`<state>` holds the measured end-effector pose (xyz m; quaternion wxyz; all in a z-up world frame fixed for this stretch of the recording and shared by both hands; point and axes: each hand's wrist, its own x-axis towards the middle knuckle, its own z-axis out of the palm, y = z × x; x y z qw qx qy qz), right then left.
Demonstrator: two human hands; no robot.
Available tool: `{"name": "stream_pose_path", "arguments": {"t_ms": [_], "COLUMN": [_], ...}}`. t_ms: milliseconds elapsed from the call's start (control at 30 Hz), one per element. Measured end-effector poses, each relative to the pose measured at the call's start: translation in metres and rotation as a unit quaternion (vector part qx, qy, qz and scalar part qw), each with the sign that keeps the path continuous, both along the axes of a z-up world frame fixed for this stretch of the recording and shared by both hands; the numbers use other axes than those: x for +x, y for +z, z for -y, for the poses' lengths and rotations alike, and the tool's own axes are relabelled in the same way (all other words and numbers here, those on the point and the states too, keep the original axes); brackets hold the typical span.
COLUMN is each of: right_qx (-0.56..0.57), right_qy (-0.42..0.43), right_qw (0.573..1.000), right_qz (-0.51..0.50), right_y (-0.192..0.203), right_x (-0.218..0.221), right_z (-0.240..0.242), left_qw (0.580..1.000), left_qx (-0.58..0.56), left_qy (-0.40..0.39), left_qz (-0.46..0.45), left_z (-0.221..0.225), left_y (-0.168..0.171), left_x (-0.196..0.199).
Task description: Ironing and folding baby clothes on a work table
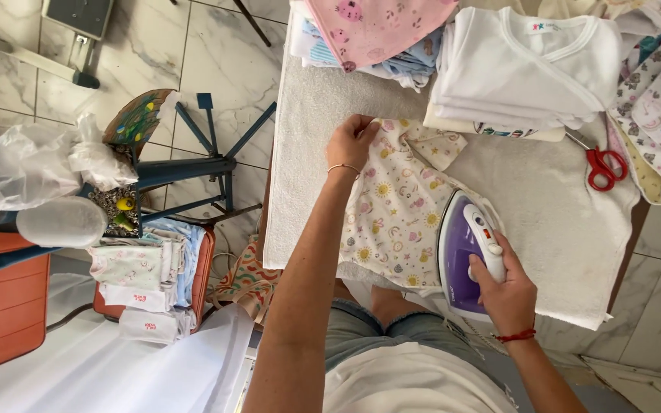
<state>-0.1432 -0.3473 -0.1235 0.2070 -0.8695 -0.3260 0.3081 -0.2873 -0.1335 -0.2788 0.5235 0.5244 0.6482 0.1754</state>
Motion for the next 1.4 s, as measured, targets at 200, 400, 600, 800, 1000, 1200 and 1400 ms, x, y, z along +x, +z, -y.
{"name": "stream_pose_path", "arguments": {"t_ms": [200,400,600,800,1000,1200,1400], "right_qx": [0.017,0.056,0.020,0.116,0.101,0.110,0.109], "right_qy": [0.127,0.259,0.184,0.547,0.497,0.514,0.525], "right_qw": [0.992,0.955,0.982,0.821,0.855,0.844,0.841], "right_qz": [-0.001,0.136,0.031,0.116,0.105,0.104,0.074], "right_y": [-0.012,-0.035,-0.031,-0.018,-0.036,-0.028,-0.023], "right_x": [0.009,0.020,0.014,-0.010,-0.039,-0.074,-0.011], "right_z": [-0.006,0.004,-0.005,-0.026,-0.043,-0.060,-0.024], "left_qw": [0.999,0.988,0.976,0.979,0.977,0.974,0.967], "left_qx": [0.032,-0.046,-0.093,-0.018,0.022,-0.012,-0.040], "left_qy": [0.011,-0.041,-0.039,0.020,0.046,0.060,0.012], "left_qz": [0.026,-0.138,-0.195,-0.203,-0.207,-0.217,-0.251], "left_z": [0.037,0.102,0.150,0.170,0.175,0.171,0.164], "left_y": [0.058,0.082,0.079,0.071,0.074,0.082,0.081], "left_x": [-0.029,-0.076,-0.125,-0.130,-0.124,-0.121,-0.121]}}
